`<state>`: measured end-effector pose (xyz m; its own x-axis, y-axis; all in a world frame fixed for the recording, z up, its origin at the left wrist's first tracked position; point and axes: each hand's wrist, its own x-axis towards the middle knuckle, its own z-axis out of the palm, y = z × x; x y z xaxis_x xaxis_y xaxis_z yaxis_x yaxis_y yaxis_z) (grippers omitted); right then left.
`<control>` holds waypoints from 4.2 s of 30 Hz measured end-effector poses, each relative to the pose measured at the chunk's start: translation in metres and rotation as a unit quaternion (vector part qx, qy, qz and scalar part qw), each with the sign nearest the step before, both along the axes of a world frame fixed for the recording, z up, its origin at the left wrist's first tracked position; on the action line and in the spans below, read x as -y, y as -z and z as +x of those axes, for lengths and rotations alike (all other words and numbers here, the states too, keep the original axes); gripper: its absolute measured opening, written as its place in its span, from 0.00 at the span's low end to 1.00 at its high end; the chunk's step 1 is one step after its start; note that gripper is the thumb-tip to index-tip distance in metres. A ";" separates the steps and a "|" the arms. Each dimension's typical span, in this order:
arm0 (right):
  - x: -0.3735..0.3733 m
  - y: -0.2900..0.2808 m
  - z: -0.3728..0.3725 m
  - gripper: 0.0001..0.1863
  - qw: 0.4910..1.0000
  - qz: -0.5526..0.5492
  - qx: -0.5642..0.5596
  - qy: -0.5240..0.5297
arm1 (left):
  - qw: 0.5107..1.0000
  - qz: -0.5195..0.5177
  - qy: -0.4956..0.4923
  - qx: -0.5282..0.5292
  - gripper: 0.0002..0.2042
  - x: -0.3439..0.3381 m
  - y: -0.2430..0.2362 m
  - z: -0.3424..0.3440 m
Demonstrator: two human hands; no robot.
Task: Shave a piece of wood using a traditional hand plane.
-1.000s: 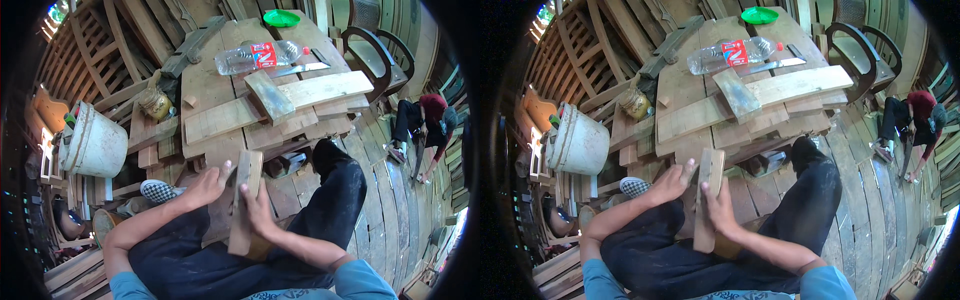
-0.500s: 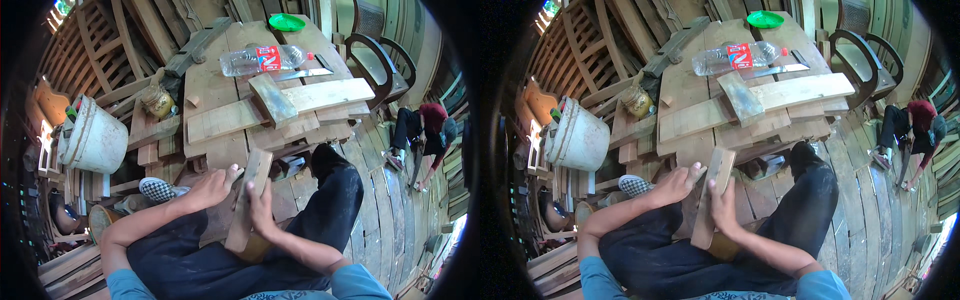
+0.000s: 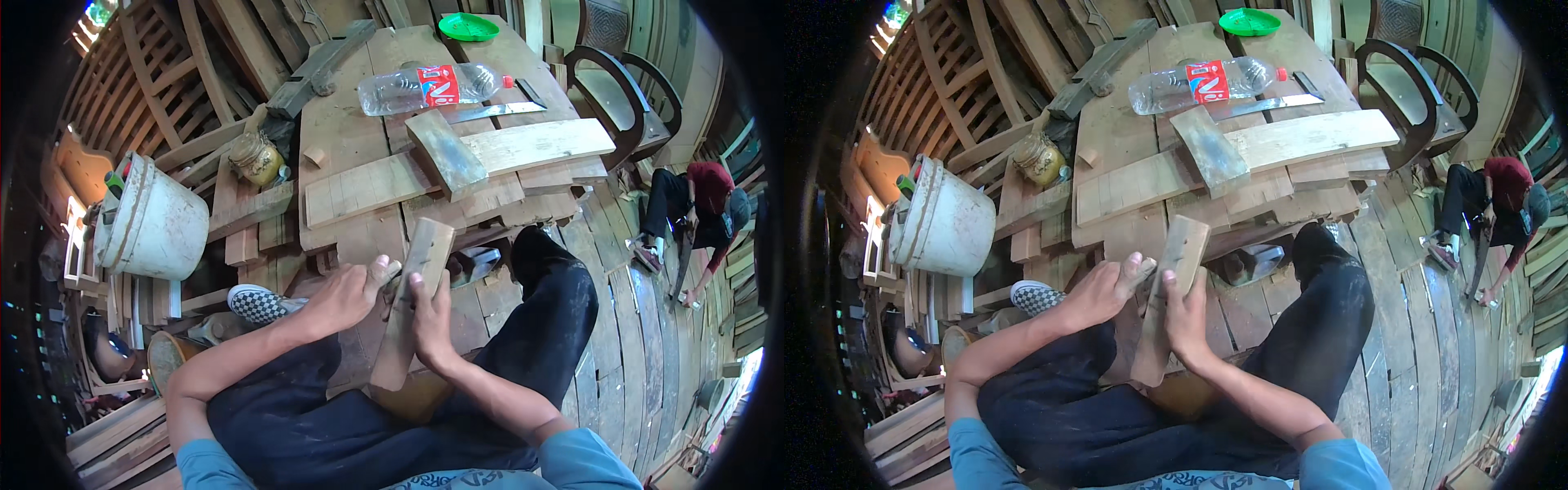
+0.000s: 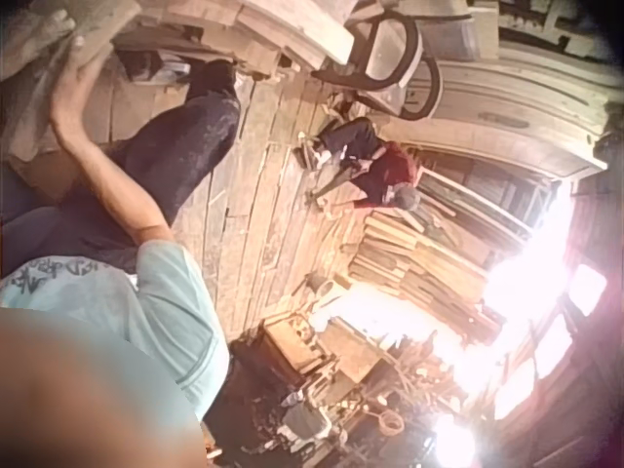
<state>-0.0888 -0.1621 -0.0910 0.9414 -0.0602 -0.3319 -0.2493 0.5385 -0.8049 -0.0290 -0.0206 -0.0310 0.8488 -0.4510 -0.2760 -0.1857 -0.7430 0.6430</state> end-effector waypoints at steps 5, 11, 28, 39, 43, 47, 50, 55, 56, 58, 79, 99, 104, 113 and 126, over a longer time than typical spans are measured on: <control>-0.021 0.025 -0.031 0.21 0.977 -0.162 0.127 0.052 | 0.999 0.005 -0.010 0.051 0.33 0.006 0.001 0.000; -0.006 0.025 -0.005 0.21 0.996 -0.076 0.042 0.035 | 1.000 -0.018 0.001 0.010 0.33 0.006 0.000 0.004; -0.003 -0.003 -0.007 0.22 0.997 -0.058 0.040 0.030 | 0.993 0.023 0.067 0.096 0.19 0.000 0.001 0.008; -0.018 0.016 -0.025 0.20 0.966 -0.198 0.136 0.096 | 0.997 -0.036 -0.026 0.069 0.33 0.013 0.006 0.007; -0.004 0.003 -0.012 0.24 0.985 -0.146 0.089 0.005 | 0.996 0.067 -0.054 -0.019 0.32 0.003 0.002 0.011; -0.014 0.011 -0.023 0.24 0.985 -0.130 0.094 0.059 | 0.999 0.002 0.010 0.048 0.32 0.009 0.000 0.007; -0.010 0.010 -0.022 0.22 0.980 -0.165 0.104 0.038 | 1.000 -0.001 -0.024 0.014 0.31 0.008 -0.001 0.006; -0.011 0.006 -0.021 0.21 0.985 -0.117 0.115 0.057 | 1.000 0.009 -0.007 0.007 0.31 0.013 -0.015 0.002; -0.016 0.007 -0.028 0.21 0.973 -0.180 0.123 0.073 | 0.999 0.015 -0.005 0.031 0.31 0.012 -0.010 -0.001; -0.010 0.012 -0.017 0.21 0.977 -0.166 0.121 0.054 | 0.997 0.020 -0.026 0.074 0.30 0.006 0.004 0.002; 0.004 -0.011 -0.007 0.16 0.992 -0.096 0.071 0.035 | 0.997 -0.026 -0.023 0.073 0.27 0.016 -0.011 -0.001; 0.014 -0.024 -0.003 0.19 0.998 -0.039 0.020 -0.033 | 0.989 0.040 0.020 0.142 0.30 0.010 -0.016 -0.002; 0.009 0.021 0.006 0.19 0.997 -0.073 0.024 -0.017 | 0.998 -0.011 -0.017 0.063 0.26 0.007 -0.018 0.004; 0.020 -0.013 -0.001 0.15 0.982 -0.080 0.159 0.055 | 0.999 -0.030 -0.019 0.037 0.14 0.003 -0.025 0.005; 0.007 -0.014 -0.014 0.18 0.938 -0.234 0.234 0.098 | 0.986 -0.032 0.016 0.164 0.23 0.020 -0.020 -0.002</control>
<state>-0.1027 -0.1688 -0.0769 0.9331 -0.2831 0.2219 0.2581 0.0973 -0.9612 -0.0307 -0.0407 -0.0108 0.8724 -0.4871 0.0416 -0.4150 -0.6929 0.5896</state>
